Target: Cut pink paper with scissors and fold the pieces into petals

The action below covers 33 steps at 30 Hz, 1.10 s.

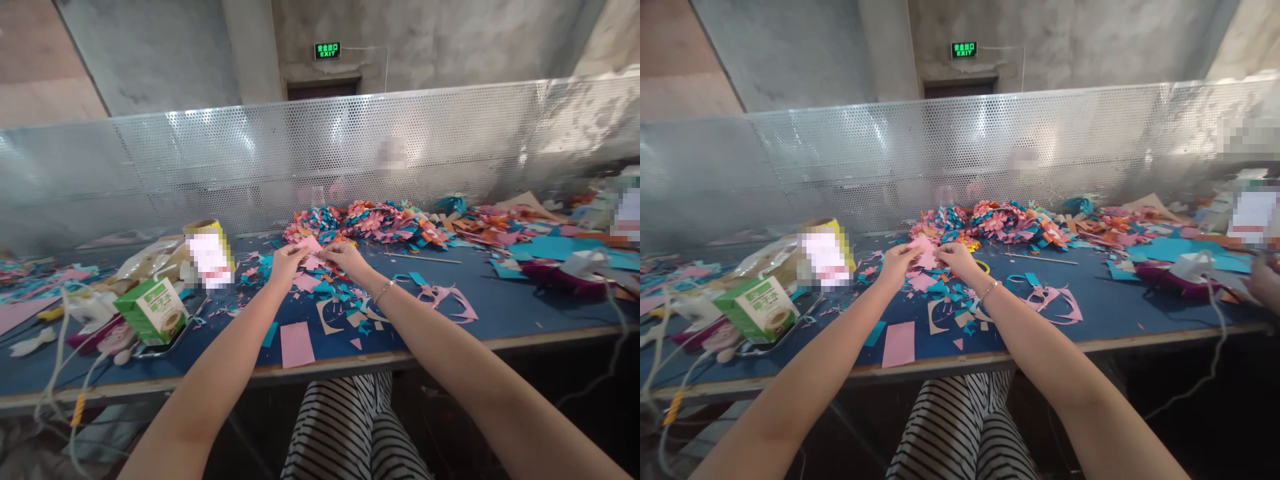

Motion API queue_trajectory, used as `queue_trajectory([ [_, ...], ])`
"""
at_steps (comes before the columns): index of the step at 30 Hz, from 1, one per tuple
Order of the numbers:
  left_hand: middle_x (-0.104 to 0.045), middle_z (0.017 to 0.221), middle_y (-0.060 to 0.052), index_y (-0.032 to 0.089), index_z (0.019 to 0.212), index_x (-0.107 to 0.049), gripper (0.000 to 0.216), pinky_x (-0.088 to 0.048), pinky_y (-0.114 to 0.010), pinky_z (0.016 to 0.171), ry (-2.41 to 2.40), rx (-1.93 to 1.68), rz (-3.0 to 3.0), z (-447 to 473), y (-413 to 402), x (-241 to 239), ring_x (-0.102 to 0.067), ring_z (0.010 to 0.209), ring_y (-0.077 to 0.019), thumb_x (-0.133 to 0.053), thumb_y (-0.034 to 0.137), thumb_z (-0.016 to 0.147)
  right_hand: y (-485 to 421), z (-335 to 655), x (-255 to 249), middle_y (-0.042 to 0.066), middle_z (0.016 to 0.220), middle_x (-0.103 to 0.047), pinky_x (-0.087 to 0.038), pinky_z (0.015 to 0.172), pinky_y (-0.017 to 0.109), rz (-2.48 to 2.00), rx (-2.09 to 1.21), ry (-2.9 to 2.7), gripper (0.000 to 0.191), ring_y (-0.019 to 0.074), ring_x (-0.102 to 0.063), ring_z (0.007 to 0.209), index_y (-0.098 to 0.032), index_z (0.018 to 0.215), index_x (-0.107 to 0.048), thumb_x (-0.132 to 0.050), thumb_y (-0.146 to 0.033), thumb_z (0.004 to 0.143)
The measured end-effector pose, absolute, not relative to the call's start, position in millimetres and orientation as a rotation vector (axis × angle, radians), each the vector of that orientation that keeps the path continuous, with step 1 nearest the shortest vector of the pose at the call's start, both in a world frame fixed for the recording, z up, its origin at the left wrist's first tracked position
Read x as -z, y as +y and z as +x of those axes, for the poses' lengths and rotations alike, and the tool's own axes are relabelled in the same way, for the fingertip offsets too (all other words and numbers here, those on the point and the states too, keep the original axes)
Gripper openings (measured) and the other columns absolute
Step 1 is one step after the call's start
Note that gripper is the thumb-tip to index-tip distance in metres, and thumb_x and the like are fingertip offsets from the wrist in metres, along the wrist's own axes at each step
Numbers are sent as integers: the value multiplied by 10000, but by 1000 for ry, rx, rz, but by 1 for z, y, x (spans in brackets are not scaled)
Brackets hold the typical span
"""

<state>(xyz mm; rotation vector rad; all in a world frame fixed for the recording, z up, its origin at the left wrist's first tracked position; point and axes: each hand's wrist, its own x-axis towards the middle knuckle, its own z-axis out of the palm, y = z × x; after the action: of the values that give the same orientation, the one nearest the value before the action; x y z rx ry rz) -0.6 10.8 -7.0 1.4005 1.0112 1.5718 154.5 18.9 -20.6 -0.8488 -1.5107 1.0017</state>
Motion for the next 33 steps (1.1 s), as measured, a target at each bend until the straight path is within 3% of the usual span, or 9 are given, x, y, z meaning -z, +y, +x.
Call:
queue_trajectory([
  [7,-634,628,-19,134,648,-603,247,-430,-201,548,908,-1662,1187,-10,10,-5,-527,510,-57,-740,304,531,20,159,22,-21,523,-531,-416,516,226,-850,-969,-1522,219,74,-474,479,-154,594,-552,-648,-351,591],
  [13,-664,663,-48,136,657,-641,267,-417,-214,492,1013,-1504,1303,-4,8,3,-514,480,-75,-742,341,519,19,156,21,1,676,-590,-435,555,229,-802,-953,-1563,310,87,-518,568,-150,784,-585,-659,-395,609],
  [19,-682,712,-74,132,650,-661,260,-424,-244,518,985,-1376,1353,1,4,4,-515,478,-87,-734,357,541,14,159,18,-28,524,-503,-349,490,218,-855,-820,-1653,315,73,-434,488,-150,591,-519,-626,-443,635],
  [33,-688,731,-85,137,669,-666,257,-427,-271,543,964,-1344,1414,-1,4,4,-514,491,-101,-697,383,598,21,161,21,-22,487,-508,-348,470,222,-840,-884,-1624,289,78,-441,452,-160,544,-513,-644,-412,595],
])
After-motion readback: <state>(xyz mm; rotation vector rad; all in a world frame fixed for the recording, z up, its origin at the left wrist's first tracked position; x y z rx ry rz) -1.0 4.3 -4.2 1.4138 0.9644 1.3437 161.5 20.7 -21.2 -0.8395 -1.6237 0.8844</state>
